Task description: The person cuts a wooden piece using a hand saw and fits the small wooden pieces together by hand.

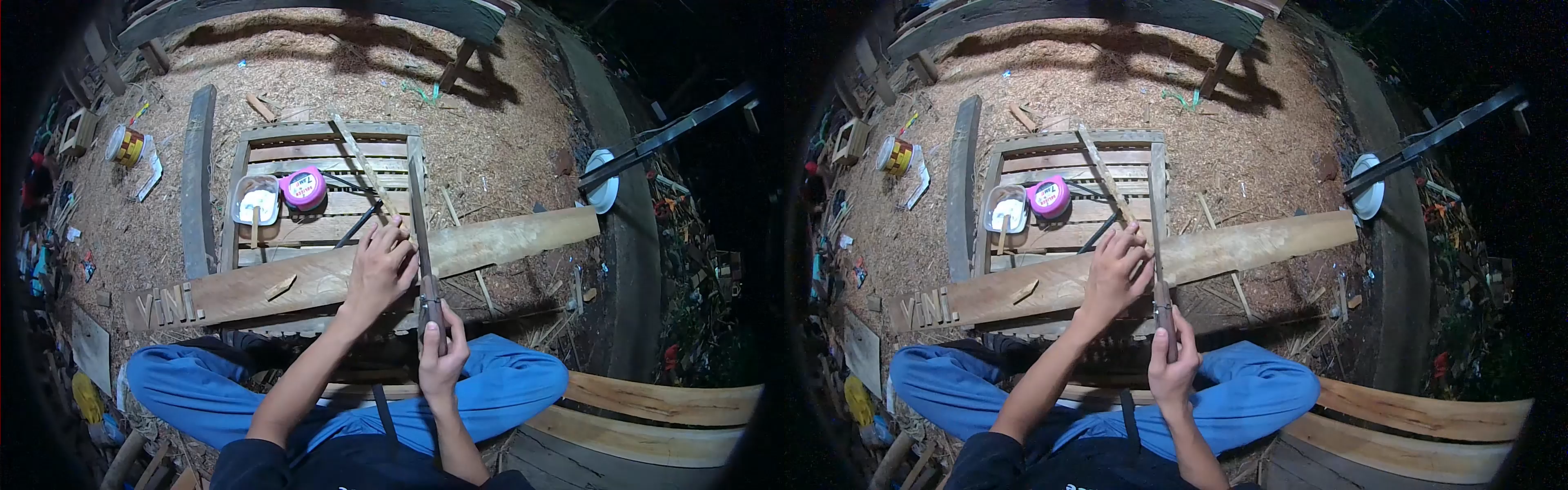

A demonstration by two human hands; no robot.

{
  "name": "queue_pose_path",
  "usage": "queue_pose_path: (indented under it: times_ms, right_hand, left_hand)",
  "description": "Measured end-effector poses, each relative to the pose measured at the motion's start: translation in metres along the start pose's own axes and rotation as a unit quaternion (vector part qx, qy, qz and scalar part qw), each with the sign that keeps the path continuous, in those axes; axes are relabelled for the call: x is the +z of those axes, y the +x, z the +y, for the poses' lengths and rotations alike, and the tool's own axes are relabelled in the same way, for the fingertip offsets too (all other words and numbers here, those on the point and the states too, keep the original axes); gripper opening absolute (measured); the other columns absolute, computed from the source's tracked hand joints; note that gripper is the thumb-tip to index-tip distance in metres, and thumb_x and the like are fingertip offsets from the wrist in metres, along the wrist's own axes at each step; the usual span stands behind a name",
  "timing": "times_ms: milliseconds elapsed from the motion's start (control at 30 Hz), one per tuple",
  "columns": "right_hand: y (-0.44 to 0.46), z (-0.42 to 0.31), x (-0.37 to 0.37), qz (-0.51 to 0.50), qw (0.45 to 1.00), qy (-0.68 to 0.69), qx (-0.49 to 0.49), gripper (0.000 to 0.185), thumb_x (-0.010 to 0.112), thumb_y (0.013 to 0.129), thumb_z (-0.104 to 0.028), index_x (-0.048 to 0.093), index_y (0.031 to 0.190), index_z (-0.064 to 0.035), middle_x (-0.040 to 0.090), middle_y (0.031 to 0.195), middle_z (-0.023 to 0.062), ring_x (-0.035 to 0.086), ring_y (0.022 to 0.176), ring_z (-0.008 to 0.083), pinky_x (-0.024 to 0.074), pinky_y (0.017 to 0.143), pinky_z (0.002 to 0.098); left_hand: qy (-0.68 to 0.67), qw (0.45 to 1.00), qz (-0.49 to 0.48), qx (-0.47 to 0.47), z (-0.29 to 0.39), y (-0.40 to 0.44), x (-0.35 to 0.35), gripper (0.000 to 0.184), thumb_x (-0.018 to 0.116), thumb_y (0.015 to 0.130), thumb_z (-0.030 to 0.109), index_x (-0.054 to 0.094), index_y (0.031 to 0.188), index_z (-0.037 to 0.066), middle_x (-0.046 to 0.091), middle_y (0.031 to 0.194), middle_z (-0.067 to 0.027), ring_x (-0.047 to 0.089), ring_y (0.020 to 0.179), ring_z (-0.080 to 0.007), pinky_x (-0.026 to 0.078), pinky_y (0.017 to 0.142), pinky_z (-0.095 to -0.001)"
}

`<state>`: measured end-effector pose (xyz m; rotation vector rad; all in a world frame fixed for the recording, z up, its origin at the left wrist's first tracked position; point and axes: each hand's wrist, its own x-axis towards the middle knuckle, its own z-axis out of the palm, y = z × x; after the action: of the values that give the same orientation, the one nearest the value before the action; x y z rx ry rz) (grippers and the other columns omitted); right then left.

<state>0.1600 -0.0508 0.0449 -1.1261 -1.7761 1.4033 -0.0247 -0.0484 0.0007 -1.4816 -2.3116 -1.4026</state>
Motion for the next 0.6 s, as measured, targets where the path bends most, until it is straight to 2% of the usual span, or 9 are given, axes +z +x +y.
queue_pose_path:
  times_ms: [67,100,167,200,367,400,500,567,600]
  right_hand:
    - [-0.004,-0.004,0.001,0.017,0.993,-0.063,-0.095,0.044,0.061,0.104,-0.02,0.057,0.139,0.0064,0.07,0.121,0.0218,0.069,0.103,0.021,0.0565,0.087,0.0353]
    - [-0.007,0.001,0.0,0.016,0.993,-0.064,-0.098,0.044,0.061,0.104,-0.02,0.057,0.139,0.0064,0.07,0.121,0.0218,0.069,0.103,0.021,0.0565,0.087,0.0353]
    - [-0.012,0.015,0.0,0.016,1.0,0.006,-0.002,0.045,0.061,0.104,-0.021,0.056,0.14,0.0065,0.069,0.124,0.0221,0.069,0.106,0.0222,0.0562,0.089,0.0361]
    - [-0.011,0.011,0.002,0.017,0.999,0.027,0.012,0.045,0.061,0.104,-0.021,0.057,0.14,0.0064,0.069,0.124,0.0216,0.068,0.105,0.0223,0.0561,0.089,0.0363]
    - [-0.008,0.01,-0.001,0.016,1.0,0.024,0.0,0.044,0.061,0.104,-0.02,0.057,0.139,0.0067,0.07,0.12,0.0201,0.069,0.098,0.0206,0.0562,0.085,0.0357]
    - [-0.006,0.008,-0.002,0.009,1.0,0.019,0.004,0.043,0.061,0.104,-0.02,0.057,0.139,0.0067,0.07,0.119,0.0194,0.069,0.096,0.0203,0.0562,0.084,0.0354]
    - [0.0,0.004,-0.007,0.005,1.0,-0.007,-0.006,0.042,0.061,0.104,-0.019,0.058,0.138,0.0066,0.071,0.117,0.0176,0.068,0.094,0.0192,0.0561,0.083,0.0347]
    - [-0.002,-0.001,-0.008,-0.005,0.998,0.042,0.036,0.041,0.061,0.104,-0.018,0.059,0.137,0.0068,0.071,0.12,0.0188,0.069,0.1,0.0203,0.0559,0.086,0.0354]
    - [-0.009,-0.008,-0.008,0.008,1.0,0.015,0.005,0.041,0.061,0.104,-0.018,0.059,0.137,0.007,0.07,0.12,0.0188,0.068,0.106,0.0208,0.0551,0.089,0.0357]
  left_hand:
    - [0.01,1.0,0.01,0.006,0.0,0.001,-0.002,0.017,0.076,0.086,0.015,0.073,0.101,0.006,0.067,0.117,-0.0135,0.057,0.133,-0.0325,0.039,0.114,-0.0511]
    - [0.01,1.0,0.014,0.006,0.0,0.002,-0.003,0.017,0.076,0.086,0.015,0.073,0.101,0.006,0.067,0.117,-0.0135,0.057,0.133,-0.0325,0.039,0.114,-0.0511]
    - [0.02,1.0,0.005,0.014,0.002,0.001,-0.002,0.019,0.075,0.088,0.018,0.071,0.102,0.005,0.065,0.117,-0.0145,0.057,0.131,-0.0331,0.036,0.117,-0.0524]
    - [0.018,1.0,0.002,0.015,0.002,0.001,-0.001,0.019,0.075,0.088,0.018,0.071,0.102,0.005,0.065,0.117,-0.0145,0.057,0.131,-0.0331,0.036,0.117,-0.0524]
    - [-0.005,1.0,0.023,0.003,-0.002,0.001,0.001,0.017,0.077,0.086,0.016,0.074,0.1,0.006,0.067,0.119,-0.0138,0.059,0.131,-0.0336,0.039,0.114,-0.0528]
    - [0.005,1.0,0.023,0.005,-0.001,0.002,0.0,0.017,0.078,0.085,0.014,0.073,0.099,0.005,0.067,0.116,-0.0148,0.06,0.129,-0.0359,0.045,0.109,-0.0514]
    - [-0.042,0.999,0.023,-0.018,0.002,0.0,0.003,0.017,0.075,0.086,0.014,0.07,0.097,0.002,0.065,0.116,-0.0188,0.06,0.124,-0.0398,0.047,0.109,-0.0505]
    - [-0.03,0.999,0.03,0.001,0.004,-0.001,0.002,0.017,0.075,0.086,0.011,0.07,0.098,0.001,0.064,0.115,-0.0199,0.06,0.123,-0.0406,0.05,0.105,-0.051]
    - [-0.029,0.999,0.033,0.002,0.003,0.0,0.002,0.017,0.075,0.086,0.011,0.07,0.098,0.001,0.064,0.114,-0.0199,0.06,0.123,-0.0407,0.051,0.104,-0.0501]
